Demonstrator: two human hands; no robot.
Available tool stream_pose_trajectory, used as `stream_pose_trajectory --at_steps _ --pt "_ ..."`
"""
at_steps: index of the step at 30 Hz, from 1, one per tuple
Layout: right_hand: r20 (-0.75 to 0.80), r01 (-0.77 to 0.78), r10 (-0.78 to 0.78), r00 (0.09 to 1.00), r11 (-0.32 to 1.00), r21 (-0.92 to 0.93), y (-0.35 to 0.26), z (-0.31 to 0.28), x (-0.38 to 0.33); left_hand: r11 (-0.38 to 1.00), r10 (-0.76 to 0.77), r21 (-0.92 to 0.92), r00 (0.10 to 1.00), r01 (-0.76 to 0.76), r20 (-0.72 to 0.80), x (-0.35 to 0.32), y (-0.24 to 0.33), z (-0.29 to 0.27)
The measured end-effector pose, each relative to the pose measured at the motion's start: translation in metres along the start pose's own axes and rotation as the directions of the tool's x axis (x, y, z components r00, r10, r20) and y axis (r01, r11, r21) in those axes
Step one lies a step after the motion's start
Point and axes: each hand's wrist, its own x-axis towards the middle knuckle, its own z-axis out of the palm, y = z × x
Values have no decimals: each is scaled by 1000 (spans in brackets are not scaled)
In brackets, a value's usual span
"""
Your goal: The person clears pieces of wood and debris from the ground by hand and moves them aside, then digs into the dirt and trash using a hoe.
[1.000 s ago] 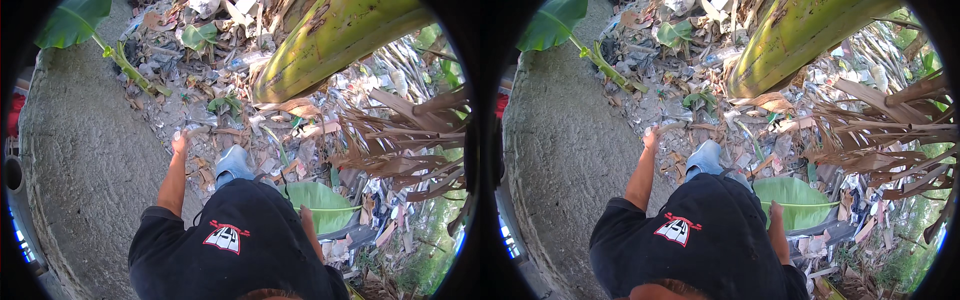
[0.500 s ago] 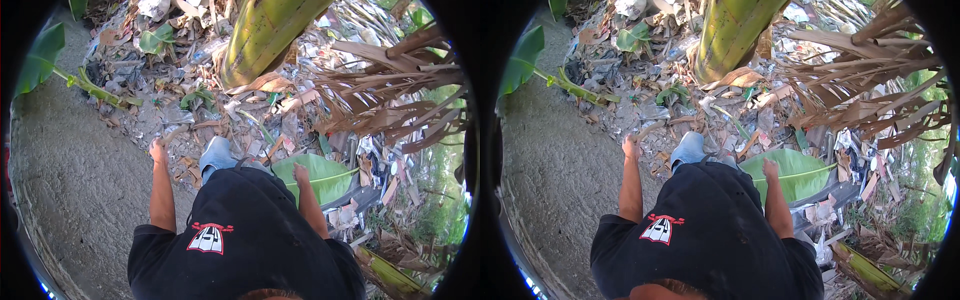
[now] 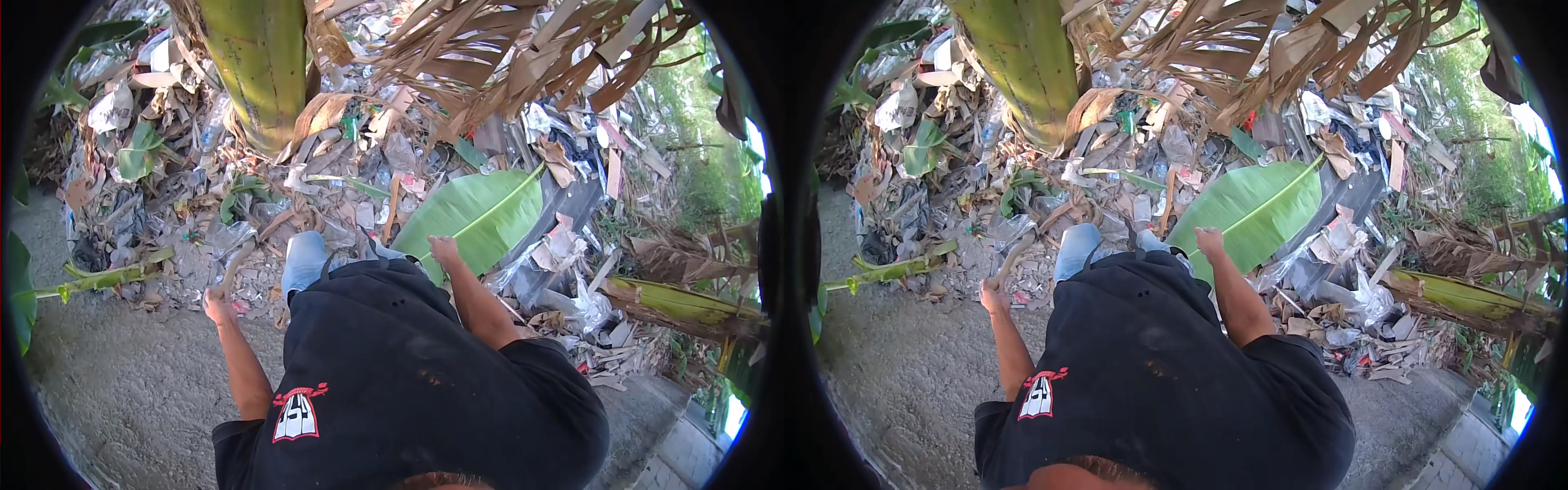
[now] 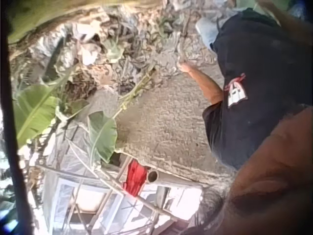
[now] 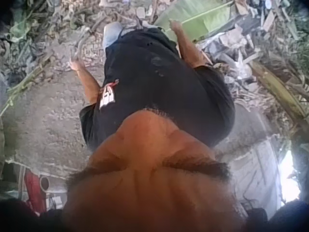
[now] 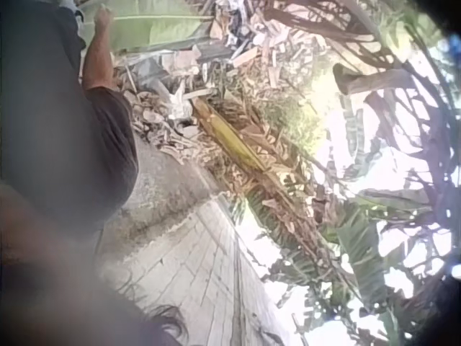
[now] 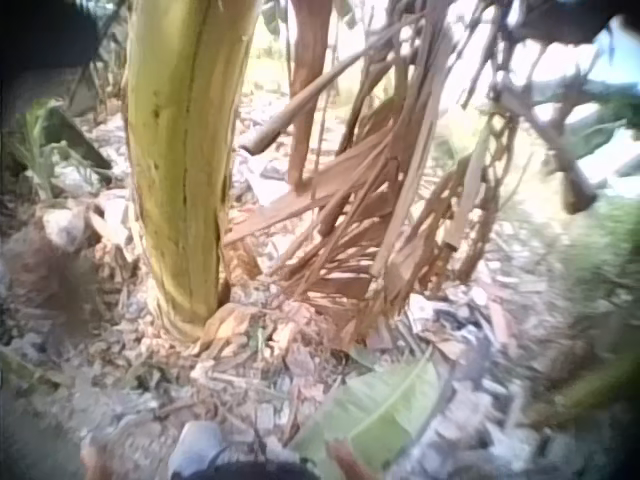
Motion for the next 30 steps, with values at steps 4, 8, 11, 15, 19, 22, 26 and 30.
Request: stream_pose_trajectory --at_steps 4,8,11,15,19,22,26,30 --pt "-70 -22 24 997 999 32 13 -5 -3 999 -40 -3 999 40 -3 11 -6 -7" --pt "-106 -67 79 991 991 117 15 -5 -11 999 -30 -15 1000 30 2 18 -7 -11" --pt "-119 -89 102 988 990 110 15 -4 -16 996 -55 -64 998 55 -1 20 -8 -12" --pt "-81 -63 74 994 990 127 16 -3 -16 1000 22 2 999 -22 39 15 -9 -10" --pt "-95 -48 56 994 995 86 13 -5 -12 1000 -19 -24 1000 20 11 5 -6 -6" --pt "-97 -12 18 995 998 66 7 -6 -8 1000 -6 5 1000 6 11 1 -7 -4" --pt "-92 -41 51 994 994 105 1 -4 -6 999 -6 -44 1000 6 -6 2 -10 -7" --pt "-98 6 -4 995 1000 25 2 -2 -7 1000 -13 -26 1000 13 -16 4 -11 -7"
